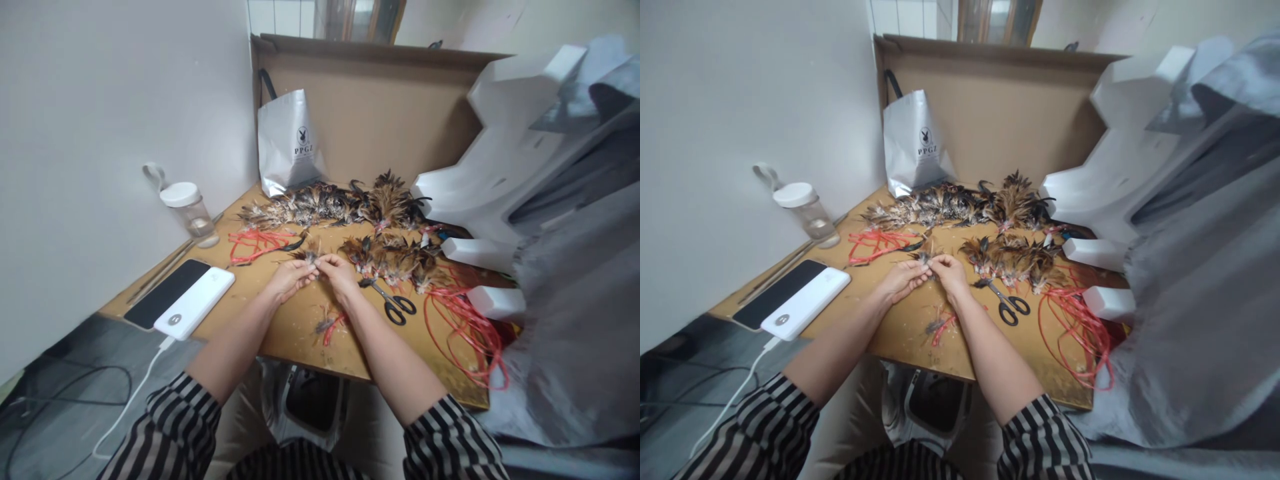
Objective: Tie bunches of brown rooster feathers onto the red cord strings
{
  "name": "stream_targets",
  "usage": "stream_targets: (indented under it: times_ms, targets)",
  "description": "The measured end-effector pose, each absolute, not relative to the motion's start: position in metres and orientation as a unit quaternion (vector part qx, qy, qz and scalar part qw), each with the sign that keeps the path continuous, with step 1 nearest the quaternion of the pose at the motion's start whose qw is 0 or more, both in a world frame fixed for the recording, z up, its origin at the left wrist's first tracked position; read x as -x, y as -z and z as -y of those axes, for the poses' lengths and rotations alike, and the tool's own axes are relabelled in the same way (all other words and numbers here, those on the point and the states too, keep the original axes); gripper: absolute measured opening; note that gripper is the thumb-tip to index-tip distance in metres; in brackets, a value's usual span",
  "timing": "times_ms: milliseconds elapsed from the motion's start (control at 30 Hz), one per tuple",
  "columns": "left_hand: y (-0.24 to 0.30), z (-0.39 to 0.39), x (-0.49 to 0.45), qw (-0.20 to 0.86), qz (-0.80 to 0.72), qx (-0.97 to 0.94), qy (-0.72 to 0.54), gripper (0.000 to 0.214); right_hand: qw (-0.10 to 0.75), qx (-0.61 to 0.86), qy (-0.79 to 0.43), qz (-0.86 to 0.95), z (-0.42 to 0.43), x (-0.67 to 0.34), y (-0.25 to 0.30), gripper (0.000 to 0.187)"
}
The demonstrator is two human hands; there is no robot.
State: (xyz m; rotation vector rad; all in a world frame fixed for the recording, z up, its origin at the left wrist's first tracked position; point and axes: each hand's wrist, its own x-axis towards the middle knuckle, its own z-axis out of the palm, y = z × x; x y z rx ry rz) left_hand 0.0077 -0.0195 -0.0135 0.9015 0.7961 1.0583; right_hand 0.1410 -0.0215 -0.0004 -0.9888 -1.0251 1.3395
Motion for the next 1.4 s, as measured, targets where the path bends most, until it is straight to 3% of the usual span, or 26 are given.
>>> stream_targets:
  times_ms: [400,600,1200,1300,1400]
  targets:
    - [0.01,0.023,-0.008,0.663,-0.377,-0.464,-0.451,0.022,0.492,0.41,-0.61,0.467,0.024,-0.147,-0.007,0.028]
    - [0.009,0.025,-0.011,0.647,-0.392,-0.476,-0.449,0.025,0.516,0.414,-0.559,0.499,0.025,-0.142,-0.004,0.026]
    - [0.008,0.029,-0.01,0.689,-0.35,-0.457,-0.44,0.024,0.508,0.391,-0.614,0.46,0.024,-0.143,-0.004,0.029]
    - [0.006,0.028,-0.007,0.701,-0.334,-0.419,-0.471,0.023,0.525,0.392,-0.568,0.499,0.025,-0.146,-0.007,0.031]
    - [0.005,0.026,-0.005,0.711,-0.327,-0.374,-0.497,0.019,0.512,0.411,-0.425,0.623,0.028,-0.15,-0.012,0.031]
